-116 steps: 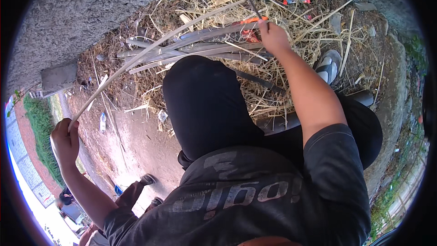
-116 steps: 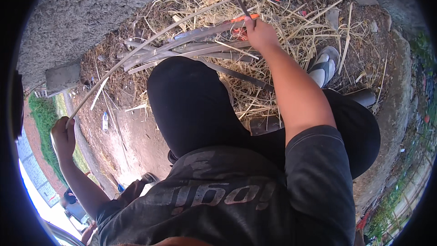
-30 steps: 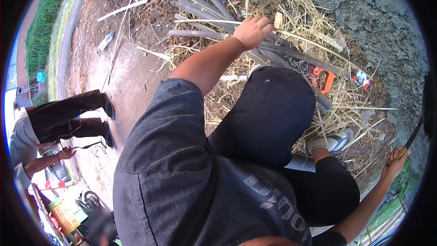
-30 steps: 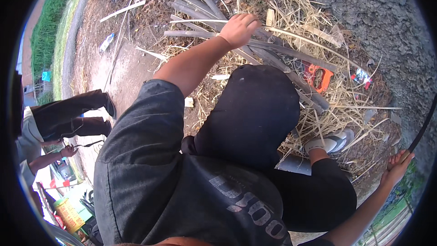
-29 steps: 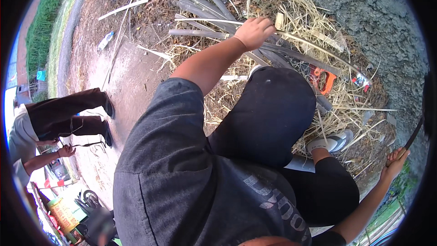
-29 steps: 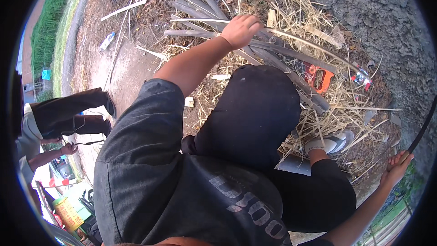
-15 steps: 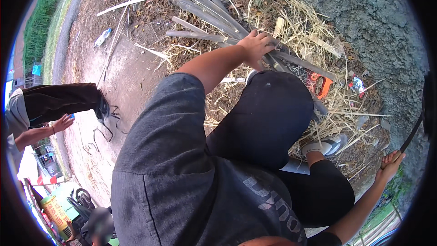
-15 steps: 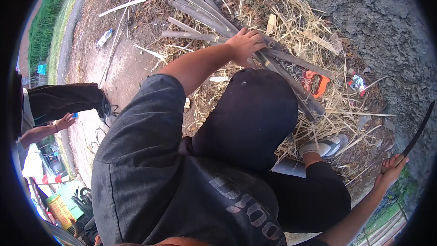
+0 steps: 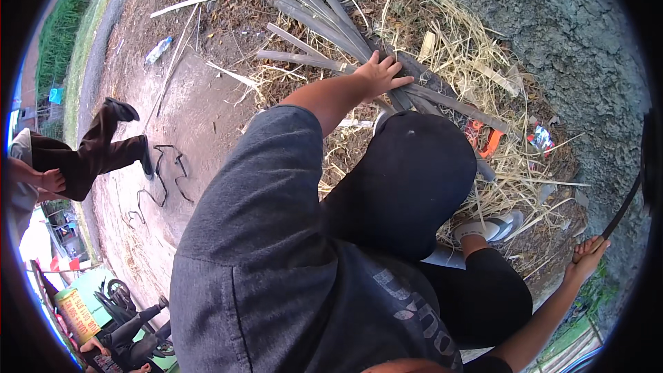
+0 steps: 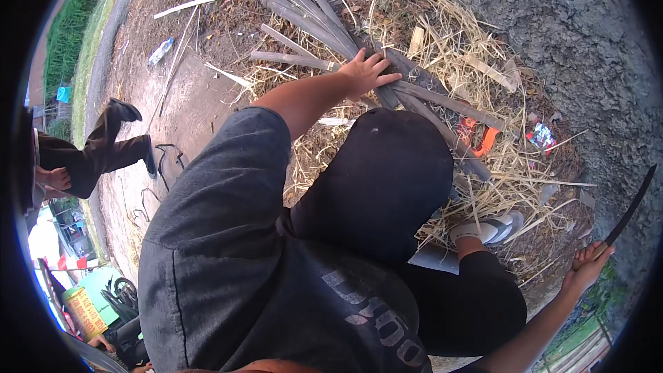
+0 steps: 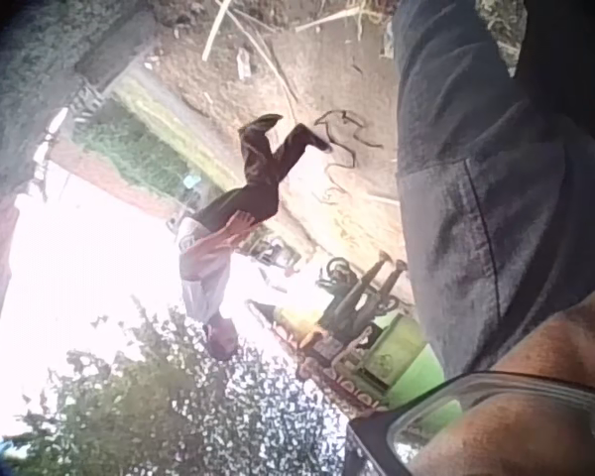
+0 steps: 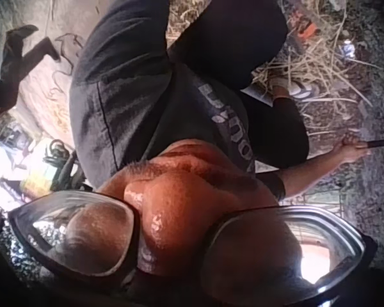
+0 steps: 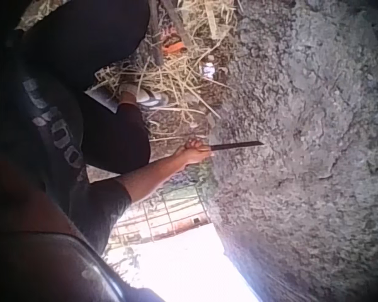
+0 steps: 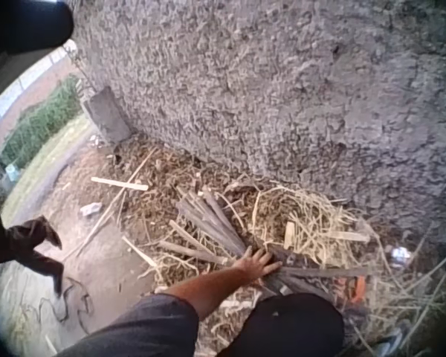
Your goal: The recorder is splitting and slicing bamboo strips into thinner pieces using a knife and a saw.
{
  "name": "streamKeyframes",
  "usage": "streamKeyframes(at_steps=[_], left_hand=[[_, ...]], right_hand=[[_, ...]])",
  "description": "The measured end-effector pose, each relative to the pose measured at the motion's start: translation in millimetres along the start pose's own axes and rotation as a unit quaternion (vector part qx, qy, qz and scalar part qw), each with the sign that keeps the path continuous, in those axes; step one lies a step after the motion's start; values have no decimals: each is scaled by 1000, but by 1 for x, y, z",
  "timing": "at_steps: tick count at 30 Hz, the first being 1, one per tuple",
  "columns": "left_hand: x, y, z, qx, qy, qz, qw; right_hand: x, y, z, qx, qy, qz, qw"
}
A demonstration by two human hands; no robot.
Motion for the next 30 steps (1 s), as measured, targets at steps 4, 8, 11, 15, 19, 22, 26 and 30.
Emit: streamKeyframes(at_steps=[4,8,11,15,19,22,26,30], left_hand=[[13,18,0,4,-50,18,999],[27,26,-3,33,-78,19,996],[32,15,-8,-57,-14,12,998],[41,8,7,-16,25,-26,999],[51,25,12,11,-22,-38,999],[54,32,12,35,-51,-32,998],[49,14,0,-16,-31,-63,997],[40,21,-59,14,-263,-111,958]], right_hand=[[-2,-1,-1,-12,9,20,1000],[-1,0,0,15,13,23,1000],[0,-1,3,19,16,21,999],[2,-5,8,14,8,3,1000],[1,-6,7,-15,7,17,1000],[2,-1,4,-14,14,14,1000],[0,8,-5,-35,-53,6,998],[-2,-5,5,-22,-30,13,999]])
Point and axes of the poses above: each hand's wrist, its own y-axis towards the middle knuckle, its own z-axis out of the palm, x = y × z, the point moved 5 cm from there along y, towards the middle knuckle, and after that the axes turned 6 degrees about -x, right-handed, at the moved point
